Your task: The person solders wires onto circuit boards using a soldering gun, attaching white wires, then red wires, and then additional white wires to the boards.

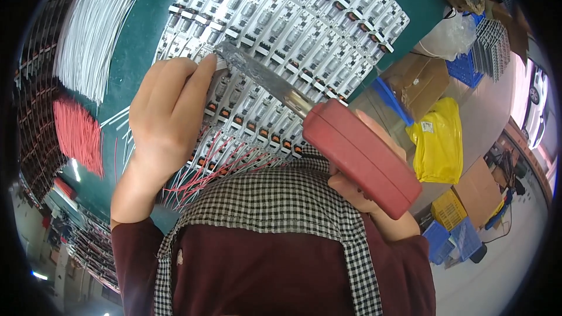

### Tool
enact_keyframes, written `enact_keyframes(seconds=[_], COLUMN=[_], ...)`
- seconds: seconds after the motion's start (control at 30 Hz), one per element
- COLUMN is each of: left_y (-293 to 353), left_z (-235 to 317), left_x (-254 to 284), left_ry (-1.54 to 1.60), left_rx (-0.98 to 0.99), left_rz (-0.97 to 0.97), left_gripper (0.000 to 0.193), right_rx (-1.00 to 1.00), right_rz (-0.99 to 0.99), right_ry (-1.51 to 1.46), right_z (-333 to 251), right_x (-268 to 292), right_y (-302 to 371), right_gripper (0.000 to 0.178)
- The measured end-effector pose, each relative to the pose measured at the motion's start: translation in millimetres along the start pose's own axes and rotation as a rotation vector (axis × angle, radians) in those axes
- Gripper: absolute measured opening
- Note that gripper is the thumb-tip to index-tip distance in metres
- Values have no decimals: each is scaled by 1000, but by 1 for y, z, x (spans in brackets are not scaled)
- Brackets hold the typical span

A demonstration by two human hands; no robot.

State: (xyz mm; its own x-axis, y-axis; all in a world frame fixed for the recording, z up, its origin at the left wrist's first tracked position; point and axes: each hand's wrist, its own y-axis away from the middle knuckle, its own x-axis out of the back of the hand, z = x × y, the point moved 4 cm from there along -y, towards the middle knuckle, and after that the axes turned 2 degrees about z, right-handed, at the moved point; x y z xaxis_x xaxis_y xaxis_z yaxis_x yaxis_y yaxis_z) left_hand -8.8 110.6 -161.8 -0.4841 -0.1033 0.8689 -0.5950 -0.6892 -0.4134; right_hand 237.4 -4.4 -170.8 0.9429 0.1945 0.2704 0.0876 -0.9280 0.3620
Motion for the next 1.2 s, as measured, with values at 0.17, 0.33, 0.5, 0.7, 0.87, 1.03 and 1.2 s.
enact_keyframes(seconds=[0.17,0.33,0.5,0.7,0.87,1.03,1.2], left_y=[2,-1,-3,-1,-3,-2,-3], left_z=[1,1,2,2,5,16,18], left_x=[0,1,0,0,1,0,-2], left_ry=[-32,-15,-39,-61,-59,-41,-67], left_rx=[11,22,19,29,46,27,9], left_rz=[-10,-23,-31,-62,8,-39,-40], left_gripper=[25,23,21,22,27,26,21], right_rx=[74,94,101,20,53,35,25], right_rz=[-32,-48,-4,168,162,28,74], right_ry=[161,237,45,-331,-291,-113,-179], right_z=[6,18,2,-15,0,8,8], right_x=[1,0,-3,-12,-3,0,-1], right_y=[3,13,3,-4,5,7,7], right_gripper=[70,66,72,84,82,83,83])
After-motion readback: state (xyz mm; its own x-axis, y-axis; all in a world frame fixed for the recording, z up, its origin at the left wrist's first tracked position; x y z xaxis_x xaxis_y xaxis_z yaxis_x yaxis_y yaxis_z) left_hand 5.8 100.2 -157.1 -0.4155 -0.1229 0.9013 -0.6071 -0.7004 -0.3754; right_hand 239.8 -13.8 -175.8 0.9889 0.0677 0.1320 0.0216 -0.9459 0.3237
